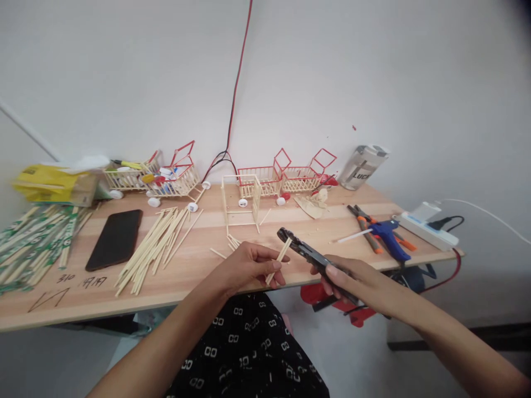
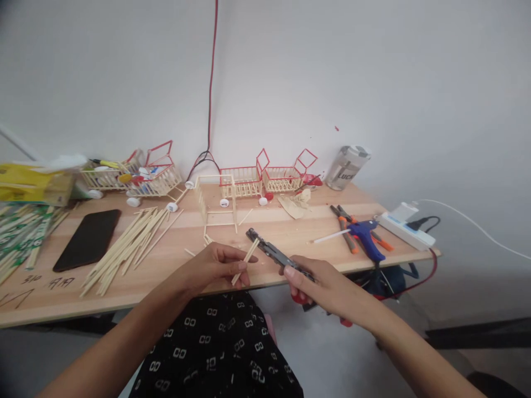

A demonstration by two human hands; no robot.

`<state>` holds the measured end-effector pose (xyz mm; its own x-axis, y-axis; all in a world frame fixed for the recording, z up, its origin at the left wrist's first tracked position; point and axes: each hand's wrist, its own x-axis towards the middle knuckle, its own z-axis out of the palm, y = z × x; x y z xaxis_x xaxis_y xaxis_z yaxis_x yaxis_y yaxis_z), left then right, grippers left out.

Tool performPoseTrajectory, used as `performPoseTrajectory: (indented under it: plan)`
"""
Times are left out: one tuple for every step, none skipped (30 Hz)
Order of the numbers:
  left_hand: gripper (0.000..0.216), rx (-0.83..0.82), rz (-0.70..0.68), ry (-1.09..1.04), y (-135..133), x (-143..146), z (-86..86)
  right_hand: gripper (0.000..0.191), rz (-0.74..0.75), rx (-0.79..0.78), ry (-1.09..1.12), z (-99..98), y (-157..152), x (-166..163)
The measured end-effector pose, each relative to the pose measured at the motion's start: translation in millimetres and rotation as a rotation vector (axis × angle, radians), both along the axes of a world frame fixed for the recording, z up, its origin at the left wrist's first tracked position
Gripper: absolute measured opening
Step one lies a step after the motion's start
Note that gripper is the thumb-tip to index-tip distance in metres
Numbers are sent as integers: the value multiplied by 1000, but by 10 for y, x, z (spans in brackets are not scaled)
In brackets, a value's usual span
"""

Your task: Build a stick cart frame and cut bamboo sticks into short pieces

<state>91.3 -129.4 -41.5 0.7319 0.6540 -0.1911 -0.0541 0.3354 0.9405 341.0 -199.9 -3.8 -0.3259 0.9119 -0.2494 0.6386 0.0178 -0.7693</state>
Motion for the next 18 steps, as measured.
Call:
performPoseTrajectory:
  plan:
    - [43,17,0,10,0,2,8,51,10,2,-12,3,-1,0]
    - [43,29,0,18,0,3,14,50,9,12,-22,5,-2,-1]
    - [43,33,3,20,-2,5,18,50,5,22,-26,6,-4,-3]
    - [43,34,4,19,-3,7,18,49,4,27,-22,6,-7,-5]
    - [44,34,4,19,-6,9,17,49,3,28,-9,4,-11,-5]
    - [44,33,6,18,-9,10,13,49,1,24,11,2,-14,-5]
    - [44,35,6,19,-12,11,7,49,-2,15,37,-1,-17,-3]
    - [44,41,6,21,-14,12,1,50,-4,1,64,-4,-19,2]
    - [44,49,7,24,-15,12,-6,50,-6,-17,86,-7,-20,7]
    - [43,60,7,28,-14,12,-12,51,-9,-33,101,-9,-21,13]
    - [43,73,7,30,-13,12,-16,51,-11,-45,109,-10,-21,20]
    - [42,86,5,33,-11,12,-18,51,-12,-51,111,-8,-22,24]
    - [42,94,4,35,-9,13,-17,51,-13,-50,108,-4,-23,27]
    - [41,98,5,35,-9,15,-13,51,-14,-43,101,2,-26,27]
    - [41,99,5,35,-11,18,-7,51,-17,-33,92,10,-30,24]
    - [42,96,5,34,-13,21,0,51,-20,-17,78,19,-35,19]
    - [42,89,6,32,-16,26,8,50,-19,1,58,29,-41,13]
    - [43,78,7,28,-19,31,15,49,-14,23,34,39,-46,6]
